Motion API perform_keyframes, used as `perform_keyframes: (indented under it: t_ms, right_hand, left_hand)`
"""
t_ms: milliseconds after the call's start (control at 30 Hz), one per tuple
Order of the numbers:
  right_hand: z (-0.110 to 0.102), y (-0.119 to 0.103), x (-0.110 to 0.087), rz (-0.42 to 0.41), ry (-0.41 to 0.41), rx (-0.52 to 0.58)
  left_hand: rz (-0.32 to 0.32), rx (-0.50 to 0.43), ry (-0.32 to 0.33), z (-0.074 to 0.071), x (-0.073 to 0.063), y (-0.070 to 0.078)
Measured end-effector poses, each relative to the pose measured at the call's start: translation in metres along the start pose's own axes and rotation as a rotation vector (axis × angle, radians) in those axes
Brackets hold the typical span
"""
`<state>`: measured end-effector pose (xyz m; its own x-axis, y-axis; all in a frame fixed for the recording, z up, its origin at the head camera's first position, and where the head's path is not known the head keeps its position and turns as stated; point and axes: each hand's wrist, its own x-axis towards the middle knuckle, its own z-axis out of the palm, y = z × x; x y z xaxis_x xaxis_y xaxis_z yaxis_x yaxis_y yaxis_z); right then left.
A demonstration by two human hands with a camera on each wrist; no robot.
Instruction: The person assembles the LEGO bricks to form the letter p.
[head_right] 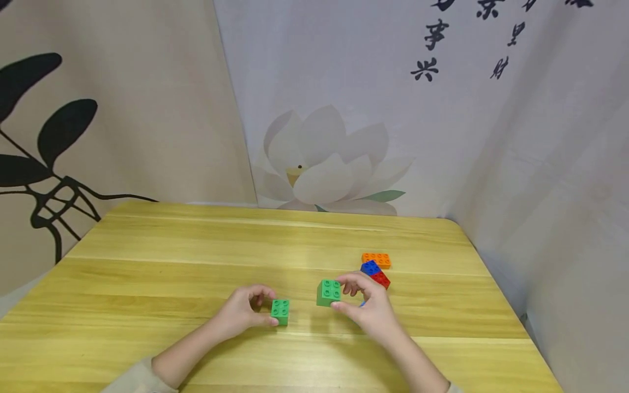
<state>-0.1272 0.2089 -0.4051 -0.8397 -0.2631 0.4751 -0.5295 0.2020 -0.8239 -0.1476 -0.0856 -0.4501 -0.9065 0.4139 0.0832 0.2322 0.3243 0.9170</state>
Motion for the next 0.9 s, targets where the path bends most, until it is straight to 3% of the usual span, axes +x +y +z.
perform_keyframes:
  t_ms: [267,600,900]
  right_hand:
    - [0.017,-0.004,0.007,-0.022,-0.031,-0.011]
    - [0.036,-0.037,0.021,-0.036,-0.081,-0.020]
    - [0.051,-0.035,0.028,-0.027,-0.109,0.003]
  left_hand:
    - [-0.005,-0.006,0.000,0.001,0.001,-0.002]
    - [0.011,-0.006,-0.003,0.001,0.002,-0.005]
    - [0.013,0.008,-0.005,0.001,0.002,-0.005]
